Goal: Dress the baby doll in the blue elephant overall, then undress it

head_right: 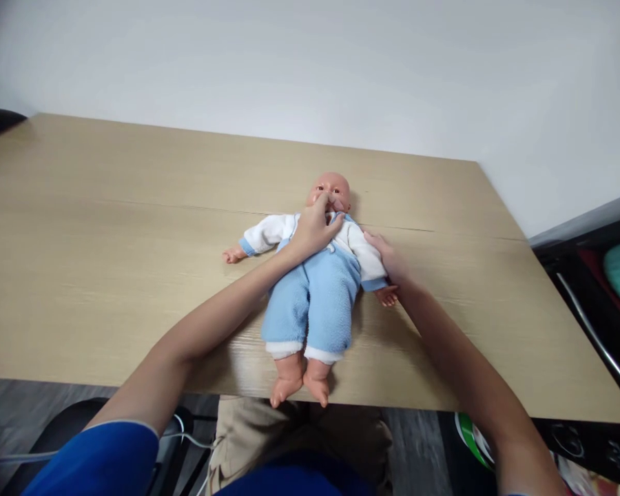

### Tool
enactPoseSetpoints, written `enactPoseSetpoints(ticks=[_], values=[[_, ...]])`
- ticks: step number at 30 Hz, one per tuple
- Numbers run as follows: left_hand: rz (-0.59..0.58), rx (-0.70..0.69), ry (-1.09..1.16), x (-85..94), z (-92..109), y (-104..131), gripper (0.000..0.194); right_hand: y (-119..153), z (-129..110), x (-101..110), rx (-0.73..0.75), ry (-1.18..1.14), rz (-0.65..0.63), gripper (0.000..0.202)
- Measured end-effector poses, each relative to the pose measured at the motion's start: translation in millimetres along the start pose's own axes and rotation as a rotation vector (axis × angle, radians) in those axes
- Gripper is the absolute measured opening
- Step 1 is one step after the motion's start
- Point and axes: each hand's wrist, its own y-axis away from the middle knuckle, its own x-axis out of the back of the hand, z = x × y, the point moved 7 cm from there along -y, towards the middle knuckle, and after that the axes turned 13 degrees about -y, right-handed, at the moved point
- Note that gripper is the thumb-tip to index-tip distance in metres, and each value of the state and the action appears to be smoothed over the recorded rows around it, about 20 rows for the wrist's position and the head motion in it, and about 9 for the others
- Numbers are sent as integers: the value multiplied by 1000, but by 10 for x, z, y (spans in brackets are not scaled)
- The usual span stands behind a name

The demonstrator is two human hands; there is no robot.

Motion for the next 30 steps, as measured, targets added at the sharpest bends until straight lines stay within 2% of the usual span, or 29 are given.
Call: enactPoseSetpoints(ticks=[2, 5, 7, 9, 11, 13, 17, 22, 26, 30], values=[[-6, 16, -13, -18, -13, 8, 33, 186, 25, 67, -53, -14, 12, 60], [-23, 44, -37, -31, -38, 19, 46, 400, 26, 244, -128, 53, 25, 86], [-24, 33, -44, -26, -32, 20, 46, 467, 29, 369, -208, 103, -27, 94], [-18, -10, -30, -16, 0, 21, 39, 476, 32, 529, -278, 136, -61, 91], [-18, -40, -15, -8, 29, 27, 29, 428, 3, 746, -258, 146, 0, 81], [-28, -44, -35, 2, 48, 37, 21, 359, -32, 967, -169, 101, 109, 76], [-64, -105, -173, 54, 138, 54, 12, 254, 53, 1249, -61, -24, 267, 80], [-63, -146, -339, 147, 170, 42, 18, 182, 148, 1352, 106, 50, 422, 82], [-98, -139, -377, 128, 124, 35, 20, 188, 183, 1320, 247, 155, 496, 81], [-111, -173, -423, 126, 186, 40, 25, 247, 131, 1210, 345, 396, 491, 59]])
